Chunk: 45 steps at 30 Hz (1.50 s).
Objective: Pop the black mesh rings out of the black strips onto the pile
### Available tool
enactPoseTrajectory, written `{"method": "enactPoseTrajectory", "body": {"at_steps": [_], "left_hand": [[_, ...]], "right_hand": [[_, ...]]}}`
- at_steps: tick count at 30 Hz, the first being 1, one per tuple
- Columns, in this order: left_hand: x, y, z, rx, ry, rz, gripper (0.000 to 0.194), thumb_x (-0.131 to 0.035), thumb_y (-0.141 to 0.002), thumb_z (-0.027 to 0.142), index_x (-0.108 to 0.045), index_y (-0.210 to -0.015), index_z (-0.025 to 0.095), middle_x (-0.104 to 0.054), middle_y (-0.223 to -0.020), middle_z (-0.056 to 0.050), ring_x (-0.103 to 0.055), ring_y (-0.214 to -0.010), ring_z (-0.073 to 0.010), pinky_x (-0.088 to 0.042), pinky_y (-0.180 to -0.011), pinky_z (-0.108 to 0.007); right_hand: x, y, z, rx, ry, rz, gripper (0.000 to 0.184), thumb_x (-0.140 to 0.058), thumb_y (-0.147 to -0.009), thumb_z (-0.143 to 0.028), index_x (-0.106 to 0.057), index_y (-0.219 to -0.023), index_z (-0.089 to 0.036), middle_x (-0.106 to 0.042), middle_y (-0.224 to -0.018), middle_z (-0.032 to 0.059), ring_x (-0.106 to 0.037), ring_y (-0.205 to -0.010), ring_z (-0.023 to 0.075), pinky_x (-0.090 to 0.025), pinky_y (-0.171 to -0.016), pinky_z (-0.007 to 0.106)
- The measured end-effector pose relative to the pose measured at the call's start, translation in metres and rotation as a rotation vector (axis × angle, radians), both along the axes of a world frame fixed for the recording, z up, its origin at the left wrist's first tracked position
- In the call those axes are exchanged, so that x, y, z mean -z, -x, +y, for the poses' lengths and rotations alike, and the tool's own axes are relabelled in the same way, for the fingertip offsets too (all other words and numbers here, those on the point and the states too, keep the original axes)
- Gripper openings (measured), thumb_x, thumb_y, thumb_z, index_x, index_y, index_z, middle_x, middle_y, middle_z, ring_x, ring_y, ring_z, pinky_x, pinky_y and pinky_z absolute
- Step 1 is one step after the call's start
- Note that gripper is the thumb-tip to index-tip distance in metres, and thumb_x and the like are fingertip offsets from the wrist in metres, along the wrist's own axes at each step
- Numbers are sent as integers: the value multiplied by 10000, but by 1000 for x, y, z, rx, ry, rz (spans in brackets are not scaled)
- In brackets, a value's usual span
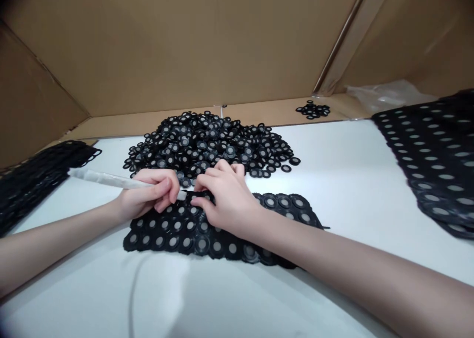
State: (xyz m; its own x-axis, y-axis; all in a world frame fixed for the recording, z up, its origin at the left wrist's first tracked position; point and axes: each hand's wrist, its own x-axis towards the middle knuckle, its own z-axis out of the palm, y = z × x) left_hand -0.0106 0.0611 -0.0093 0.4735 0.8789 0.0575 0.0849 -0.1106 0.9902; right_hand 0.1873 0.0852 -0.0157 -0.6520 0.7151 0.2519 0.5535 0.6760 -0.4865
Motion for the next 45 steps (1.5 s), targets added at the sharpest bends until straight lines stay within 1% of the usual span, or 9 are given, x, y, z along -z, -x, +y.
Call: {"method": "enactPoseTrajectory", "body": {"at_steps": [6, 10, 14, 20, 31, 36, 40, 42, 45], "left_hand": [[1, 0, 2, 33, -11, -6, 364, -505, -892, 429, -575, -716, 118, -509, -495, 17, -422, -424, -68, -295, -404, -177], [-2, -1, 0, 38, -47, 86, 363, -475, -909, 419, -573, -724, 123, -513, -515, 16, -430, -456, -72, -317, -437, -183], [-7, -4, -1, 39, -93, 176, 359, -462, -917, 379, -556, -680, 126, -458, -491, 33, -398, -453, -65, -285, -443, -187], [-10, -3, 2, 77, -53, 177, 365, -450, -916, 371, -519, -648, 134, -436, -462, 40, -364, -412, -63, -254, -401, -188], [-14, -6, -1, 165, -61, 298, 377, -444, -912, 363, -539, -629, 132, -433, -451, 39, -390, -427, -70, -294, -431, -193], [-6, -4, 0, 73, -40, 151, 377, -490, -895, 389, -540, -628, 127, -465, -437, 31, -371, -387, -61, -261, -395, -190], [-7, -1, -5, -111, -79, -13, 386, -529, -868, 430, -524, -620, 135, -463, -409, 29, -361, -345, -66, -234, -354, -193], [-12, -1, -12, -137, -110, 8, 389, -528, -871, 431, -531, -619, 135, -473, -418, 23, -379, -357, -71, -261, -360, -193], [-20, -4, -26, -98, -199, 121, 378, -493, -904, 400, -562, -640, 137, -497, -451, 15, -418, -401, -78, -324, -409, -196]], "right_hand": [[4, -5, -1, -24, -9, 70, 60, -610, -829, -191, -577, -780, -198, -621, -808, -4, -466, -864, 177, -236, -790, 359], [4, -6, -1, -34, -10, 66, 63, -599, -837, -200, -583, -776, -202, -605, -795, -1, -472, -851, 176, -234, -778, 357], [3, -6, -1, -34, 2, 68, 87, -605, -830, -197, -573, -748, -194, -596, -780, 0, -474, -851, 177, -233, -781, 355], [3, -6, -1, -52, 10, 83, 126, -594, -826, -181, -563, -704, -187, -586, -759, -1, -467, -828, 168, -225, -769, 349], [0, -5, -1, -43, 34, 57, 123, -593, -816, -200, -561, -698, -189, -571, -746, -4, -467, -836, 174, -223, -775, 358], [-2, -7, -3, -75, 39, 54, 68, -598, -802, -235, -545, -789, -195, -592, -821, 0, -472, -870, 185, -228, -797, 366], [-2, -9, -4, -134, 75, 69, 202, -668, -744, -260, -521, -869, -199, -597, -901, -2, -490, -899, 188, -229, -839, 375], [-2, -9, -3, -149, 90, 85, 194, -668, -747, -242, -519, -863, -198, -592, -905, -5, -503, -893, 179, -230, -855, 376], [-2, -9, -2, -155, 107, 108, 186, -671, -750, -243, -519, -849, -199, -590, -895, -5, -514, -880, 176, -239, -856, 371]]}}
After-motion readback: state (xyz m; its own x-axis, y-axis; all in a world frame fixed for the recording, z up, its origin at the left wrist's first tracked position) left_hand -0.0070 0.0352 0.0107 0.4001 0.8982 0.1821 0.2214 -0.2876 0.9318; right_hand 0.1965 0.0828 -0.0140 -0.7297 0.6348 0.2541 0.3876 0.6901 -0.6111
